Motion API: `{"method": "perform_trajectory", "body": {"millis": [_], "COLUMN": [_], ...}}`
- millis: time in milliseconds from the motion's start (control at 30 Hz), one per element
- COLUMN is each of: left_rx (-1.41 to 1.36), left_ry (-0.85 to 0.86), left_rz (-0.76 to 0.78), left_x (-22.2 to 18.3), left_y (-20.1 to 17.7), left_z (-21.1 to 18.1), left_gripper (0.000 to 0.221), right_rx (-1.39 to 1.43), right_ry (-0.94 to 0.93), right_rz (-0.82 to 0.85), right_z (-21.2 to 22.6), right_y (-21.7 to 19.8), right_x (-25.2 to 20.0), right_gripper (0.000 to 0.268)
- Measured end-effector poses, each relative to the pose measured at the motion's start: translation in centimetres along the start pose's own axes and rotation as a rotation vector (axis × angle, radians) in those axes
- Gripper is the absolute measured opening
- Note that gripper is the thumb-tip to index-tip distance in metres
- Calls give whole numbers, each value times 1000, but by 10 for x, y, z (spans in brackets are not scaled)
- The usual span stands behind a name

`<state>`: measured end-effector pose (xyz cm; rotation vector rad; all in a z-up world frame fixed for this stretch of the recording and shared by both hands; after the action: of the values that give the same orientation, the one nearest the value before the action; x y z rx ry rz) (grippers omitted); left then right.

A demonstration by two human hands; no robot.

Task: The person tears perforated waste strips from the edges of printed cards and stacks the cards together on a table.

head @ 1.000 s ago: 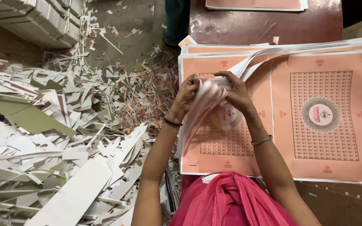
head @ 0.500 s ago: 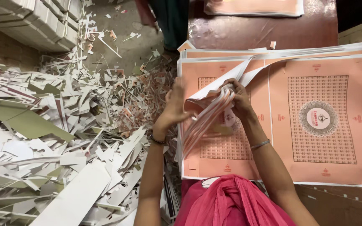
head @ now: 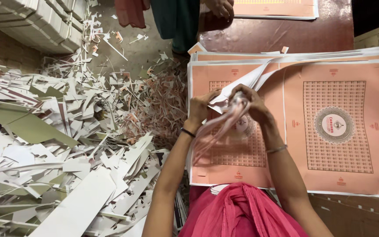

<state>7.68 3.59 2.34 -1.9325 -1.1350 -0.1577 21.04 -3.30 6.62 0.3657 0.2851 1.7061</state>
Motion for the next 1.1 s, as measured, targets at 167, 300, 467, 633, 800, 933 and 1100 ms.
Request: {"method": "perform_trajectory", "body": {"millis": [167, 300, 467, 633, 800, 933, 1100], "left_rx": [29, 22, 25, 68, 43, 89, 70], "left_ry": [11, -3, -137, -142, -72, 31, -64], "left_rz": [-37, -66, -25, -5, -70, -75, -59], "left_x": [2, 1, 5, 3, 4, 5, 3], "left_y": [-7, -21, -23, -11, -18, -21, -19], "left_z": [-22, -38, -28, -31, -43, -53, -36], "left_gripper": [40, 36, 34, 36, 36, 34, 37], "right_rx": [-1085, -1627, -1629, -1588, -1666, -1423, -1026], "right_ry": [53, -13, -348, -364, -427, -535, -470], "right_rz": [266, 251, -62, -236, -333, -323, -232], "right_z": [67, 54, 49, 55, 52, 62, 58], "right_y": [63, 94, 98, 86, 98, 85, 57], "right_x": [-13, -17, -19, -33, -33, -37, -43], "right_gripper": [75, 69, 26, 35, 21, 16, 18]}}
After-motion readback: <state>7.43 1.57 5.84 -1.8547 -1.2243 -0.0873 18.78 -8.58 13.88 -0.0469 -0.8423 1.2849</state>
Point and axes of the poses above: each hand's wrist, its own x-axis towards the middle knuckle, its own y-axis out of the palm, z = x × y, the point moved 10 cm from there along x, towards the middle knuckle, and after that the axes turned 1 degree about y, right-handed, at the moved point
